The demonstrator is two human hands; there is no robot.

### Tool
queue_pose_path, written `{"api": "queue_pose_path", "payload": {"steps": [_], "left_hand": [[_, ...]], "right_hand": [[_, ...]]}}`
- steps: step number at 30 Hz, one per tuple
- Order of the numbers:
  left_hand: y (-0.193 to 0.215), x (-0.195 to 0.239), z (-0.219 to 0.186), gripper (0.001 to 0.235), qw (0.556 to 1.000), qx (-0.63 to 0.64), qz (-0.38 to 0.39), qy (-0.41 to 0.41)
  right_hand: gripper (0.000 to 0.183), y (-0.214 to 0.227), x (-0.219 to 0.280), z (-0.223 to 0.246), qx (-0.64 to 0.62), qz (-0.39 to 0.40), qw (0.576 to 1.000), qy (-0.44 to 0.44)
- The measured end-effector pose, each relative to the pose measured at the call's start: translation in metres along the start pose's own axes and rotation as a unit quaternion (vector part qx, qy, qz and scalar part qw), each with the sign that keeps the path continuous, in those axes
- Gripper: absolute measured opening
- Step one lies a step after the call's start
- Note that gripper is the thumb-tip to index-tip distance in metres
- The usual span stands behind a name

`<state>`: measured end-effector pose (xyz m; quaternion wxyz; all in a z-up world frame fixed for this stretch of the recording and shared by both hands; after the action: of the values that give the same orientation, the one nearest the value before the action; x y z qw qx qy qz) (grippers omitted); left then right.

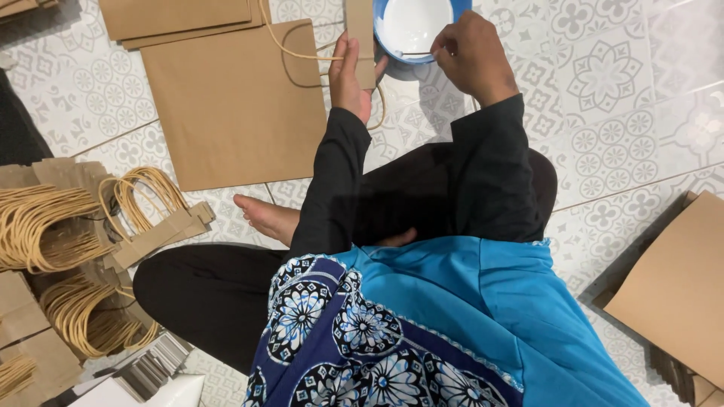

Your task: The person sits on the floor and assembles paper bags by attaching handles. They pick up a cardboard handle, apply adhesive from a blue bowl using a small stick, and then press the handle onto a flat paper bag. The person repeats this process for multiple bags.

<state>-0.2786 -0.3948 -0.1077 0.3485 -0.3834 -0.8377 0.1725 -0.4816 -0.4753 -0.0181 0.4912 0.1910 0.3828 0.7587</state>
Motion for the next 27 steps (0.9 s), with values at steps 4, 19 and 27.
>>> {"api": "queue_pose_path", "payload": {"steps": [4,19,27], "left_hand": [[0.003,-0.001,0.001,0.053,0.999,0.028,-0.015,0.003],[-0.002,0.052,-0.045,0.050,0.993,-0.080,0.035,-0.077],[-0.013,0.072,-0.052,0.056,0.991,-0.102,0.084,-0.021]], "right_hand": [[0.011,0.003,0.001,0.001,-0.017,0.019,0.999,-0.037],[0.010,0.026,0.000,-0.011,-0.039,-0.006,0.999,-0.032],[0.014,0.071,0.000,0.040,-0.370,-0.111,0.920,0.069]]}}
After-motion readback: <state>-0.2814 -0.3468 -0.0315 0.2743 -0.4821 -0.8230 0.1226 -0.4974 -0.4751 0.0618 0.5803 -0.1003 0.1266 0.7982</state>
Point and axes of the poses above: each hand's wrist, its own x-axis away from the middle knuckle, its own y-axis out of the back of the hand, z = x × y, the point moved 7 cm from there along -x, towards the middle knuckle, and after that the axes turned 10 degrees about -z, right-handed, at the moved point
